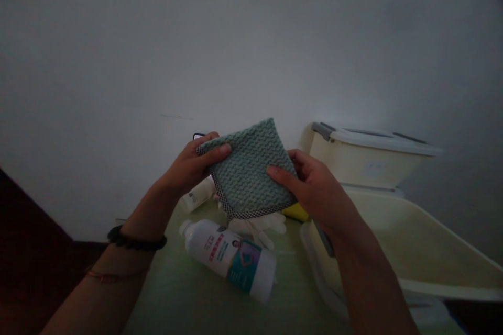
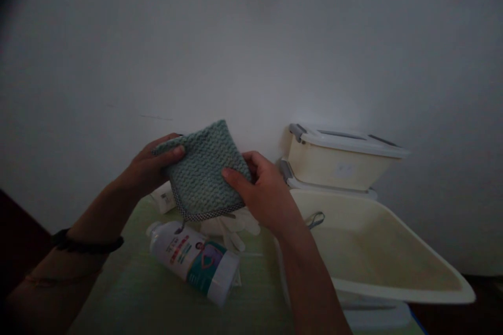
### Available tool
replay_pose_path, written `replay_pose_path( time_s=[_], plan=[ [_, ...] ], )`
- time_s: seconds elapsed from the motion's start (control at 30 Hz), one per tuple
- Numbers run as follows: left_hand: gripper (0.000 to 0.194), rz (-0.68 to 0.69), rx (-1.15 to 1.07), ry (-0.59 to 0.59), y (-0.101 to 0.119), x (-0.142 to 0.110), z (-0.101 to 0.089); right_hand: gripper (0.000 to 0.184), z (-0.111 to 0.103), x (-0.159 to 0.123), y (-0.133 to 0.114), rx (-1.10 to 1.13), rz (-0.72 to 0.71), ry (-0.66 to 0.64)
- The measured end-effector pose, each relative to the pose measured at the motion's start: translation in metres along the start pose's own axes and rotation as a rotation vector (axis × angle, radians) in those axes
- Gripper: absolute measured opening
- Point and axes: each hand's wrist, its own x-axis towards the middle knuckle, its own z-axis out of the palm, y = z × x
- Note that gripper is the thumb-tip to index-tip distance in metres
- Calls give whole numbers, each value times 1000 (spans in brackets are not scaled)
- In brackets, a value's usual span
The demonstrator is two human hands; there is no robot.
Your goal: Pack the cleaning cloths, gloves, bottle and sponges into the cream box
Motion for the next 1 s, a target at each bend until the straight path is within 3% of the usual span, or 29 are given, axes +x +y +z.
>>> replay_pose_path(
  time_s=[0.07, 0.13, 0.23, 0.3, 0.4, 0.7, 0.83, 0.93, 1.0],
  plan=[
    [15, -120, 37, -156, -1, -1, -9, 20, -2, -1, -1, -137, -46, 18],
    [27, -232, 97, -334, 1, -3, -15, 21, -2, -3, -3, -276, -73, 5],
    [39, -248, 166, -512, 7, -4, -14, 17, -2, -5, -8, -403, -102, -38],
    [29, -186, 228, -533, 13, -5, -8, 15, 0, -7, -11, -447, -110, -61],
    [9, -131, 340, -462, 20, -4, 2, 15, 2, -9, -14, -459, -93, -88],
    [6, -123, 354, -352, 14, -3, -5, 15, -6, -12, -18, -585, -74, -74],
    [8, -136, 405, -438, 11, -3, -3, 15, -9, -15, -21, -635, -105, -99],
    [24, -59, 484, -565, 10, -4, 3, 12, -12, -15, -21, -663, -86, -162],
    [24, -33, 480, -605, 9, -4, 7, 11, -14, -15, -19, -676, -70, -178]
  ],
)
